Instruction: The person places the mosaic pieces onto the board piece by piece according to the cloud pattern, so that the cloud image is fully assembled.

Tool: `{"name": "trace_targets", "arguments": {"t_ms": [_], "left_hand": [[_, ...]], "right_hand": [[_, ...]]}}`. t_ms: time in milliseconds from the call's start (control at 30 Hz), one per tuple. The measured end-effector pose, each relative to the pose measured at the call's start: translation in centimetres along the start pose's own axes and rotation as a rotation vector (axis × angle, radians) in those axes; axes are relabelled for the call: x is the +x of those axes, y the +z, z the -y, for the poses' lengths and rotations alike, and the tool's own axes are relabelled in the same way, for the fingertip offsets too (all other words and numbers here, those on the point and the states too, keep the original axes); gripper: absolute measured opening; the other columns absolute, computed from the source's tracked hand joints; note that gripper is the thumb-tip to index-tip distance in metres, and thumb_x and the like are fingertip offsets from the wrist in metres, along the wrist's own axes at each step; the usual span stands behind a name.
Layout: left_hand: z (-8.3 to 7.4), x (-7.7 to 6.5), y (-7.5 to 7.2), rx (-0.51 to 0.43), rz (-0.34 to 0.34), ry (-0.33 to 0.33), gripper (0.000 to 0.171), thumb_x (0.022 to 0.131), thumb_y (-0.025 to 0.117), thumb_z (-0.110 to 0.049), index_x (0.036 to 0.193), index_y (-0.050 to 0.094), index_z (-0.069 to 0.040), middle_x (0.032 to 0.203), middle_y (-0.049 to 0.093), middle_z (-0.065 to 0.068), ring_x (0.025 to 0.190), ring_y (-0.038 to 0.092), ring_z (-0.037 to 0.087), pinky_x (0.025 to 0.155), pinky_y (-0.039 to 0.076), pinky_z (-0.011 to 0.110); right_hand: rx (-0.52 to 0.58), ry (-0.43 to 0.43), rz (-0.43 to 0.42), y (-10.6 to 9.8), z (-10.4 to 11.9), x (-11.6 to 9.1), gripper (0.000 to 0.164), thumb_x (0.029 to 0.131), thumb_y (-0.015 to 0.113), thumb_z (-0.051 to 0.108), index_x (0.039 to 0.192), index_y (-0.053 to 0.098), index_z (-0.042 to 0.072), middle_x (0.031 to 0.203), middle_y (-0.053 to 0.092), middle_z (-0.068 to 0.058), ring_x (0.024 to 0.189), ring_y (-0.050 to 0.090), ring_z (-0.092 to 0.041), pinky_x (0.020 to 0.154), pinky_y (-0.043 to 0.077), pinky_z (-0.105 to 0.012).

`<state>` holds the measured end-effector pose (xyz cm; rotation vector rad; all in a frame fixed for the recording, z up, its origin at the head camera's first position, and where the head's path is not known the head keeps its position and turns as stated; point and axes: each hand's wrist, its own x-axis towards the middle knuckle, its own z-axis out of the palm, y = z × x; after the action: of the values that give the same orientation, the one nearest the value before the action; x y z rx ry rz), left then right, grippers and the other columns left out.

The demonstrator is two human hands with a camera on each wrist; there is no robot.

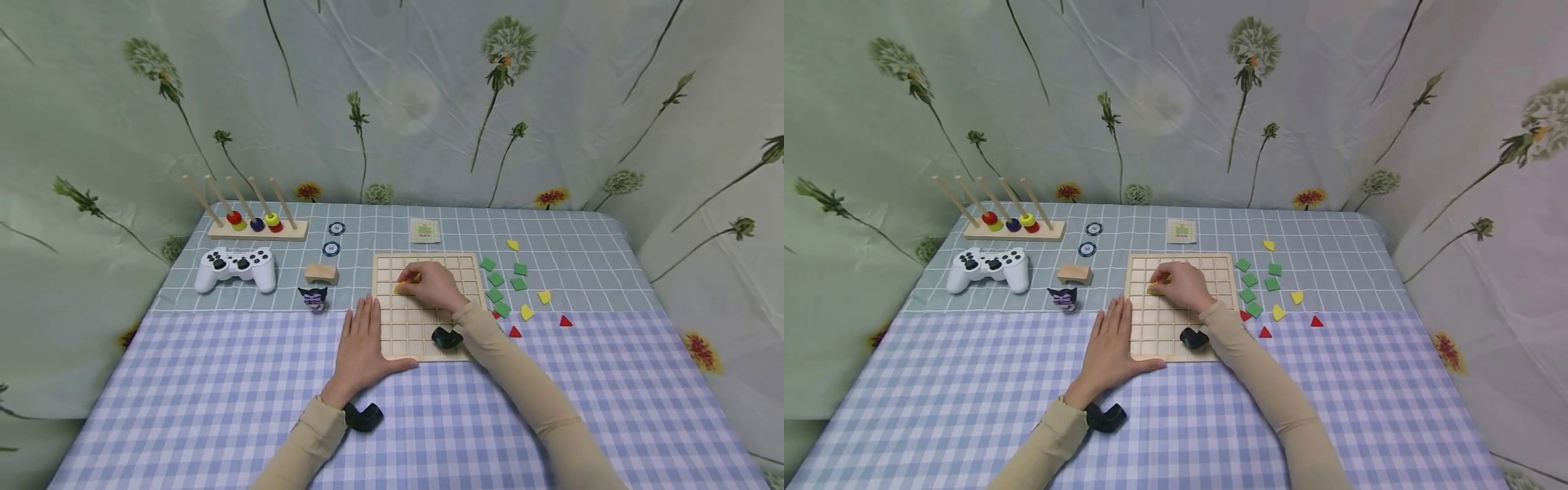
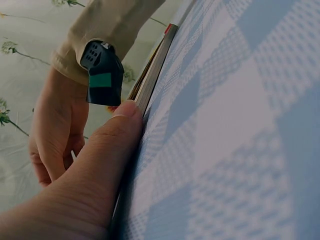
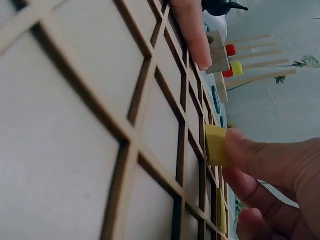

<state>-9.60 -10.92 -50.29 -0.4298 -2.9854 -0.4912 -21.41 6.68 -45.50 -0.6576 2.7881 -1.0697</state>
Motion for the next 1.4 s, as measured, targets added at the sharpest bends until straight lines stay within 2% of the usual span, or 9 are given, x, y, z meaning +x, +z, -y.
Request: {"name": "trace_targets", "arguments": {"t_ms": [167,367,600,733,900,1033,1200,1400], "left_hand": [[-0.1,0.0,0.0,-0.013,-0.02,0.006,0.132,0.062,0.055,-0.086,0.149,0.014,0.004,0.155,0.013,0.019,0.143,0.006,0.03,0.113,0.003,0.045],[-0.1,0.0,0.0,-0.014,-0.011,0.001,0.132,0.061,0.056,-0.085,0.149,0.014,0.004,0.155,0.013,0.019,0.143,0.006,0.03,0.113,0.002,0.044],[-0.1,0.0,0.1,-0.011,-0.025,0.011,0.132,0.062,0.055,-0.086,0.149,0.015,0.004,0.155,0.014,0.019,0.143,0.006,0.03,0.113,0.003,0.045],[-0.2,0.0,0.1,-0.005,-0.032,0.016,0.132,0.062,0.054,-0.087,0.149,0.016,0.005,0.154,0.015,0.02,0.142,0.008,0.032,0.113,0.005,0.046],[-0.3,0.1,0.0,-0.011,-0.01,0.012,0.132,0.063,0.053,-0.087,0.15,0.013,0.004,0.155,0.014,0.02,0.142,0.007,0.031,0.113,0.003,0.046],[-0.4,0.2,-0.1,-0.007,0.009,-0.003,0.132,0.062,0.054,-0.086,0.15,0.011,0.002,0.156,0.012,0.018,0.143,0.005,0.03,0.113,0.001,0.044],[-0.2,0.2,-0.1,0.005,0.019,-0.012,0.132,0.062,0.055,-0.085,0.15,0.01,0.002,0.156,0.011,0.018,0.143,0.003,0.029,0.113,0.0,0.043],[-0.2,0.0,-0.1,-0.011,0.022,-0.015,0.131,0.063,0.055,-0.085,0.15,0.011,0.002,0.156,0.01,0.018,0.143,0.003,0.029,0.113,0.0,0.043]], "right_hand": [[-0.019,-0.021,0.019,0.1,-0.1,0.3,0.01,0.083,0.075,0.025,0.088,0.072,0.017,0.075,0.062,0.009,0.069,0.055,-0.01,0.064,0.044,-0.029],[-0.082,-0.028,0.047,0.0,-0.2,0.4,0.012,0.083,0.075,0.027,0.09,0.073,0.018,0.078,0.062,0.007,0.074,0.057,-0.011,0.066,0.045,-0.032],[-0.153,-0.013,0.07,-0.2,-0.3,0.4,0.012,0.085,0.073,0.028,0.092,0.076,0.019,0.081,0.058,0.004,0.071,0.053,-0.012,0.06,0.044,-0.03],[-0.14,-0.013,0.063,-0.3,-0.4,0.2,0.011,0.086,0.072,0.026,0.092,0.076,0.018,0.082,0.059,0.004,0.072,0.053,-0.012,0.061,0.044,-0.031],[-0.069,0.008,0.048,-1.3,-1.3,-0.8,0.012,0.086,0.072,0.026,0.093,0.075,0.017,0.083,0.062,0.006,0.076,0.056,-0.012,0.067,0.046,-0.032],[-0.025,0.031,-0.008,-3.0,-3.0,-1.9,0.013,0.087,0.07,0.024,0.093,0.074,0.013,0.08,0.063,0.004,0.07,0.055,-0.014,0.062,0.045,-0.032],[-0.015,0.09,-0.137,-5.6,-5.4,-3.1,0.016,0.089,0.068,0.021,0.095,0.074,0.007,0.081,0.064,-0.003,0.065,0.052,-0.018,0.056,0.041,-0.031],[-0.031,0.176,-0.257,-8.4,-8.0,-4.2,0.02,0.09,0.066,0.021,0.097,0.073,0.004,0.085,0.067,-0.01,0.07,0.057,-0.024,0.054,0.041,-0.032]]}}
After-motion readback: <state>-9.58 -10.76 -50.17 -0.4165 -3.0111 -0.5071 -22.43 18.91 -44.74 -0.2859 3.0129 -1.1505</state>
